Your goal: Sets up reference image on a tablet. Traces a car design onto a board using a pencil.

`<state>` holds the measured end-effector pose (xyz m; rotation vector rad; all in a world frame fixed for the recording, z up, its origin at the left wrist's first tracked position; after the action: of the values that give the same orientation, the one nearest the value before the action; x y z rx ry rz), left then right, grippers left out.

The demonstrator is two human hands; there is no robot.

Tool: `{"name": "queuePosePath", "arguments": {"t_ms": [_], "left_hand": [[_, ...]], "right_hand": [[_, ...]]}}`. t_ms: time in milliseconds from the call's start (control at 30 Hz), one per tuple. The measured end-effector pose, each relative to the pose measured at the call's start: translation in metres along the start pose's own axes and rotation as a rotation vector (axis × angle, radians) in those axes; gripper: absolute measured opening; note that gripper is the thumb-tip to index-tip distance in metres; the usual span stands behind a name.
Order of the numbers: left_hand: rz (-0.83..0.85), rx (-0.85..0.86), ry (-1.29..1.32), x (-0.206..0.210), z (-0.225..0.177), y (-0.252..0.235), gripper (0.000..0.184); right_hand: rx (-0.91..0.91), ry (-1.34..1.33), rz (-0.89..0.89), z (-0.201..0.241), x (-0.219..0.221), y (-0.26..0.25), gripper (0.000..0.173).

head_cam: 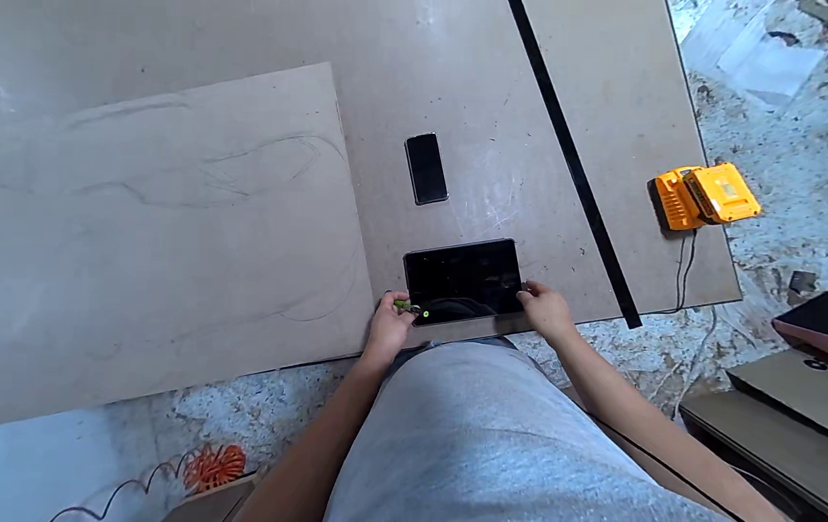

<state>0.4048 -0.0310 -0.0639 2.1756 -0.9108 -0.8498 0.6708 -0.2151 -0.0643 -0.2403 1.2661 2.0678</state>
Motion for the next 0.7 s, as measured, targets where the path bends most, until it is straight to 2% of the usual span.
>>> {"name": "queuePosePath", "arguments": {"t_ms": [67, 167, 233, 300, 400, 467, 533, 633, 700], "left_hand": [[0.014, 0.000, 0.058, 0.000, 0.002, 0.001, 0.042], [0.010, -0.007, 0.108, -0.002, 0.008, -0.003, 0.040], [0.016, -0.008, 0.146, -0.003, 0.011, -0.006, 0.039], [0.030, 0.003, 0.133, -0.003, 0.010, -0.007, 0.037], [0.060, 0.016, -0.094, -0.011, -0.003, -0.012, 0.034], [0.080, 0.030, -0.252, -0.018, -0.012, -0.023, 0.034], [0.076, 0.024, -0.334, -0.027, -0.025, -0.028, 0.044], [-0.090, 0.038, -0.449, -0.037, -0.047, -0.022, 0.057], [-0.186, 0.122, -0.456, -0.040, -0.066, -0.011, 0.066]], "right_hand": [[0.091, -0.110, 0.003, 0.000, 0.001, -0.010, 0.040], [0.163, -0.273, 0.102, -0.004, -0.005, -0.018, 0.060], [0.095, -0.353, 0.125, -0.004, -0.004, -0.013, 0.061], [0.023, -0.482, 0.150, -0.004, -0.002, -0.005, 0.054], [-0.008, -0.783, 0.214, 0.005, -0.001, 0.002, 0.043], [-0.088, -0.814, 0.203, 0.013, -0.004, 0.002, 0.040], [-0.179, -0.805, 0.164, 0.025, -0.010, -0.001, 0.039], [-0.291, -0.884, 0.134, 0.047, -0.032, 0.004, 0.036], [-0.364, -0.969, 0.121, 0.061, -0.053, 0.013, 0.035]]}}
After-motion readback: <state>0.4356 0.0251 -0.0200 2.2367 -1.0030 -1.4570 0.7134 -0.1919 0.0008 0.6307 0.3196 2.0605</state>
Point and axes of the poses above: each hand's wrist, its own y-axis away from the middle knuckle, its own x-axis out of the palm, z = x × y, the point moved 1 cm from there along -y, towards the middle knuckle, and after that the axes turned 13 degrees about -y, right-handed, at the moved point
